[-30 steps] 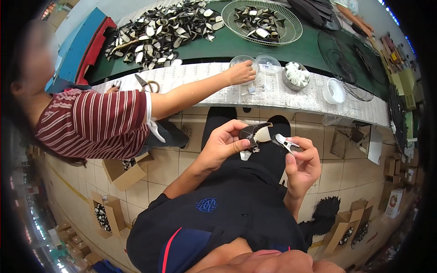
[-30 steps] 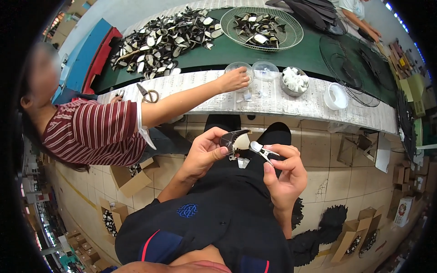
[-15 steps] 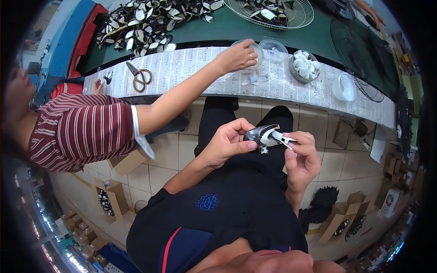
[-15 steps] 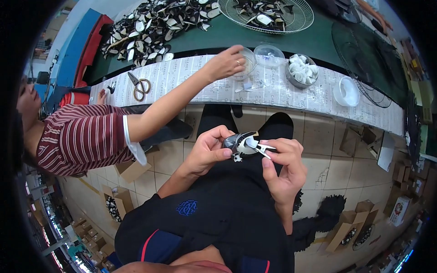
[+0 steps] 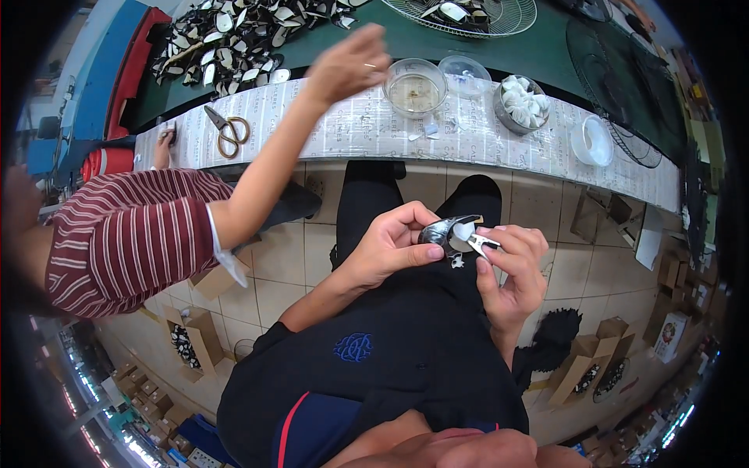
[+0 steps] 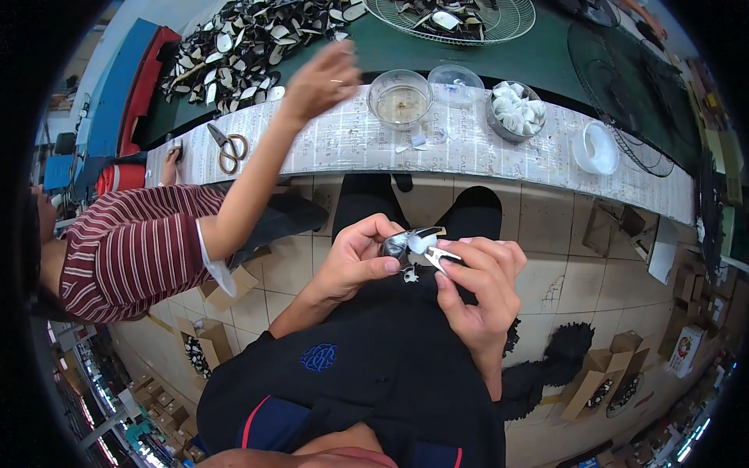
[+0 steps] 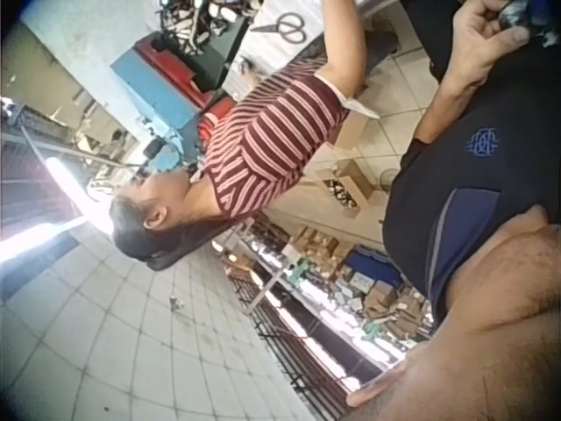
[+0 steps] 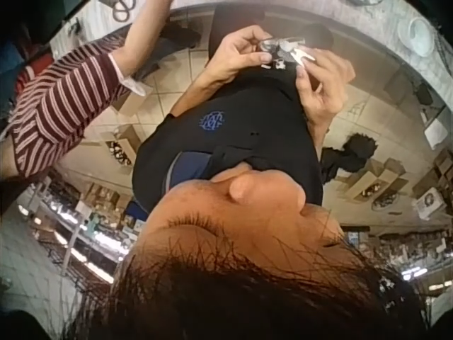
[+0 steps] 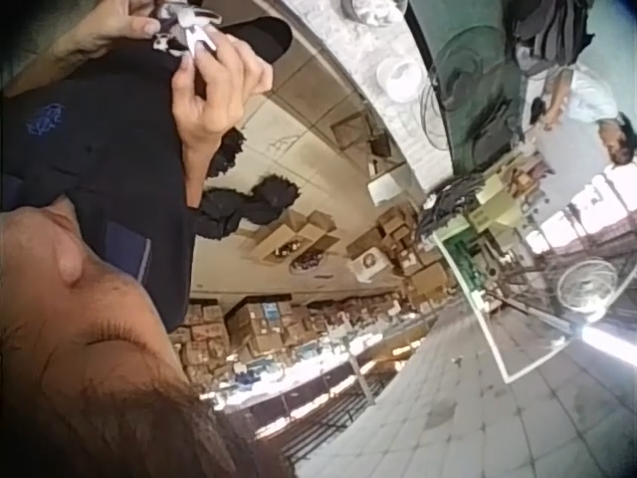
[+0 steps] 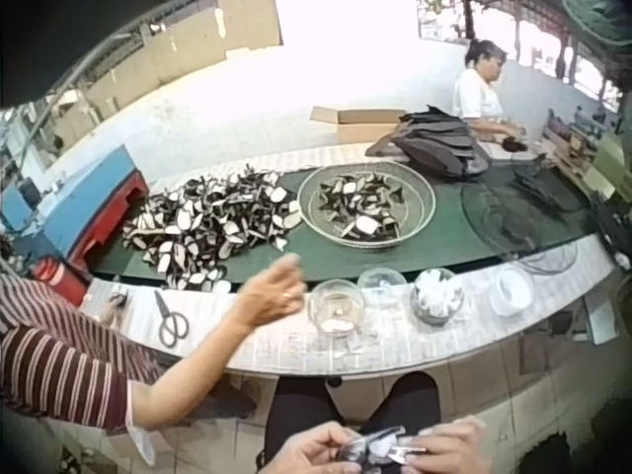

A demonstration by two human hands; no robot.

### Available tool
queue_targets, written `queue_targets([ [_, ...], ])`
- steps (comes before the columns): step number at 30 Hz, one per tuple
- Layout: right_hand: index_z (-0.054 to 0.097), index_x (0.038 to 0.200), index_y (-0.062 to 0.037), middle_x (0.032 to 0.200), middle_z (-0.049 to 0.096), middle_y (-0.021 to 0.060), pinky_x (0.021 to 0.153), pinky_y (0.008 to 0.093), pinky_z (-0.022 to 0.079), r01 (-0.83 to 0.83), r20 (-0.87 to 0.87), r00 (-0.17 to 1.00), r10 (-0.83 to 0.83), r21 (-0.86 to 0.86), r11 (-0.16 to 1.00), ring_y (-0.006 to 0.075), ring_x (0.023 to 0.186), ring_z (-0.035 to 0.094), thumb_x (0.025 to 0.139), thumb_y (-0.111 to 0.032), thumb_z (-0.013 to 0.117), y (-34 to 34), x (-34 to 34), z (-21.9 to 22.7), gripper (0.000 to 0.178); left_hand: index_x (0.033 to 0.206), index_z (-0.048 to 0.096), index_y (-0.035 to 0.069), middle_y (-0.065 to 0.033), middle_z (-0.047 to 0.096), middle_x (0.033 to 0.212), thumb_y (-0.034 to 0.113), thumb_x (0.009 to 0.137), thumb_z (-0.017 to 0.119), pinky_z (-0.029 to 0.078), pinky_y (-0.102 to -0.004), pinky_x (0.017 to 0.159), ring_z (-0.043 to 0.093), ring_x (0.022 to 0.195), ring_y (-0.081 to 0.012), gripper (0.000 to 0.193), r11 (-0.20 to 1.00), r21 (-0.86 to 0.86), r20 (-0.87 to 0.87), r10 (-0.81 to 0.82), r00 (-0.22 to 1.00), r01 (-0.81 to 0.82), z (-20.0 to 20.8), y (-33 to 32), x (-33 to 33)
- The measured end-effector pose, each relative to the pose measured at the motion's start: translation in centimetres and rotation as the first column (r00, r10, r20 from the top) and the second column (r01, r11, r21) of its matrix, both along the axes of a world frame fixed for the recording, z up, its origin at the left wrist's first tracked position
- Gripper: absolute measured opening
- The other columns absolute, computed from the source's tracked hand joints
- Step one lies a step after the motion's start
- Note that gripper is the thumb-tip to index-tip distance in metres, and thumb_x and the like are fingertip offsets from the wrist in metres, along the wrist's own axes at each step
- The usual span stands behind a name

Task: Applying glue and assembling small components for shoe manufacturing.

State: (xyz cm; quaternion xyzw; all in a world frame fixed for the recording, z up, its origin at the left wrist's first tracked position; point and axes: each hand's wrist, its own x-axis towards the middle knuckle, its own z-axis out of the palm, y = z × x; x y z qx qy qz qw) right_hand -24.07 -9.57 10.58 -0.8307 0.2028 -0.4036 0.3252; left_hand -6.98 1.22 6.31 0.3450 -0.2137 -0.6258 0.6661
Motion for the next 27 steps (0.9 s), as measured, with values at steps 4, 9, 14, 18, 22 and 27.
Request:
queue_targets([
  [4,0.065,0.092,-0.0042,0.098,0.072,0.0101,0.086,0.0393,0.039,0.097,-0.034,0.994,-0.100,-0.086,0.992,0.0262,0.091,0.063,0.072,-0.001,0.073,-0.23,-0.23,-0.18,0.021,0.108,0.055,0.000,-0.0043,0.061,0.104,0.006,0.086,0.072,0.047,-0.0243,0.088,0.058,0.096,-0.0081,0.028,1.000,0.018,0.013,-0.011,1.000,0.011,0.34,-0.27,-0.08],
  [9,0.065,0.091,-0.0043,0.098,0.072,0.0096,0.087,0.0398,0.039,0.146,-0.021,0.989,-0.149,-0.095,0.985,0.0257,0.090,0.063,0.071,-0.001,0.074,-0.42,-0.53,-0.73,0.022,0.107,0.055,0.000,-0.0050,0.061,0.104,0.006,0.087,0.072,0.048,-0.0244,0.087,0.059,0.096,-0.0089,0.028,0.998,0.058,0.048,-0.015,0.999,0.012,0.08,-0.47,-0.05],
  [14,0.066,0.091,-0.0063,0.098,0.072,0.0072,0.089,0.0392,0.037,0.067,-0.039,0.997,-0.072,-0.112,0.991,0.0237,0.091,0.064,0.072,-0.003,0.075,-0.15,-0.68,-0.45,0.021,0.107,0.055,0.000,-0.0053,0.061,0.104,0.007,0.087,0.072,0.048,-0.0247,0.087,0.060,0.096,-0.0093,0.028,0.997,0.065,0.030,-0.034,0.999,0.032,0.06,-0.49,-0.36],
  [18,0.066,0.091,-0.0065,0.098,0.072,0.0072,0.089,0.0393,0.037,0.083,-0.046,0.995,-0.089,-0.124,0.989,0.0240,0.091,0.064,0.073,-0.004,0.075,-0.13,-0.49,-0.58,0.021,0.107,0.055,0.000,-0.0053,0.061,0.104,0.008,0.087,0.072,0.049,-0.0248,0.087,0.060,0.096,-0.0094,0.028,0.998,0.067,0.027,-0.013,1.000,0.011,0.20,-0.46,-0.42],
  [22,0.066,0.093,-0.0065,0.099,0.072,0.0075,0.090,0.0394,0.037,0.188,-0.057,0.978,-0.202,-0.187,0.964,0.0243,0.091,0.064,0.075,-0.005,0.074,-0.18,-0.61,-0.52,0.020,0.107,0.055,0.000,-0.0049,0.062,0.103,0.009,0.087,0.072,0.049,-0.0246,0.087,0.060,0.096,-0.0092,0.027,0.998,0.063,0.042,-0.019,0.999,0.017,0.54,-0.40,-0.30],
  [27,0.065,0.094,-0.0061,0.099,0.072,0.0085,0.089,0.0403,0.039,0.259,-0.043,0.960,-0.277,-0.242,0.935,0.0248,0.090,0.064,0.077,-0.005,0.073,-0.03,-0.75,-0.38,0.019,0.105,0.055,0.001,-0.0041,0.062,0.102,0.008,0.087,0.072,0.048,-0.0237,0.086,0.059,0.095,-0.0084,0.026,0.997,0.075,0.031,-0.026,0.999,0.023,0.57,-0.33,-0.18],
])
